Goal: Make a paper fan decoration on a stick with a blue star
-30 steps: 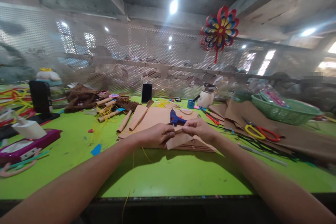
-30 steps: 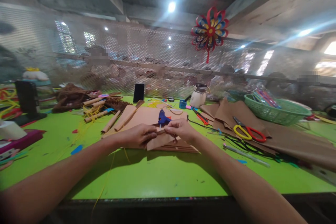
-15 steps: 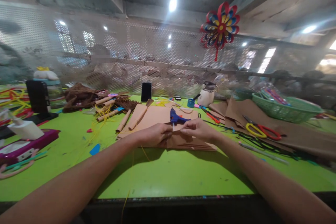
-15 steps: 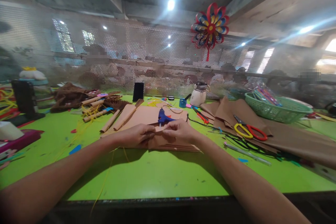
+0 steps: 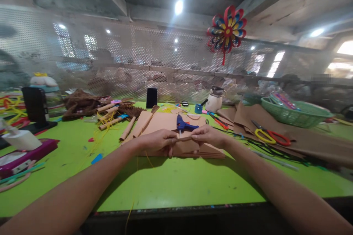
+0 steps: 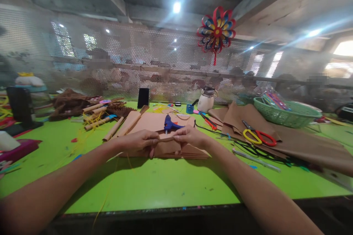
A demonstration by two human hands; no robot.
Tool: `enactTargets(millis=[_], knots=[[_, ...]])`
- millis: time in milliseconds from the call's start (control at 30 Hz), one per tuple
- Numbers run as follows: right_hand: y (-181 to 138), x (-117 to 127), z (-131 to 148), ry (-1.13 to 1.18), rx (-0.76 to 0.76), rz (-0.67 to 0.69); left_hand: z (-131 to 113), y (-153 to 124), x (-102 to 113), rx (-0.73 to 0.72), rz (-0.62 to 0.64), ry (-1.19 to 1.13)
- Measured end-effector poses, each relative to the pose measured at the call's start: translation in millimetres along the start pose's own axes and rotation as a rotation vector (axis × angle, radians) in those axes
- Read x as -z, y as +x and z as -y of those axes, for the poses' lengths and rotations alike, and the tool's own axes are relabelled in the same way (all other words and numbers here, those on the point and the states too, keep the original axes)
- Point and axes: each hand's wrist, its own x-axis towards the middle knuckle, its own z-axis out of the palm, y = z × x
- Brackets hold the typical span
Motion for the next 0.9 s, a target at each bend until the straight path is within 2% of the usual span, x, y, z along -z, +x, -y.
enactTargets(millis=[100, 233, 300, 500, 667, 733, 867, 900], knots=[[0.4, 5.6, -6.1, 0.142, 0.02, 0.051, -1.3, -2.1, 3.3, 0.01, -0.049, -0.027], [-0.4, 6.6, -1.8, 0.362, 0.138, -0.037, -8.0, -6.3, 7.1, -0.011, -0.092, -0.138], [-2.0, 2.6, 3.9, 0.397, 0.182, -0.053, -13.2, -7.8, 5.4, -0.044, -0.085, -0.242], [-7.3, -17.7, 15.2, 0.253, 0.29, 0.043, -29.7, -6.9, -15.4, -0.088, 0.026, -0.446], [-6.4, -18.8, 13.4, 0.116, 0.316, -0.087, -28.5, -3.1, -22.9, -0.101, 0.096, -0.429], [-5.6, -16.2, 12.0, 0.089, 0.256, -0.109, -23.9, -1.1, -18.6, -0.085, 0.033, -0.386], [-4.3, -13.7, 11.9, -0.114, 0.093, 0.003, -14.8, 3.6, -6.2, -0.063, -0.311, -0.26], [-3.7, -13.9, 11.9, -0.204, 0.08, 0.02, -13.4, 4.6, -5.1, -0.058, -0.338, -0.21]])
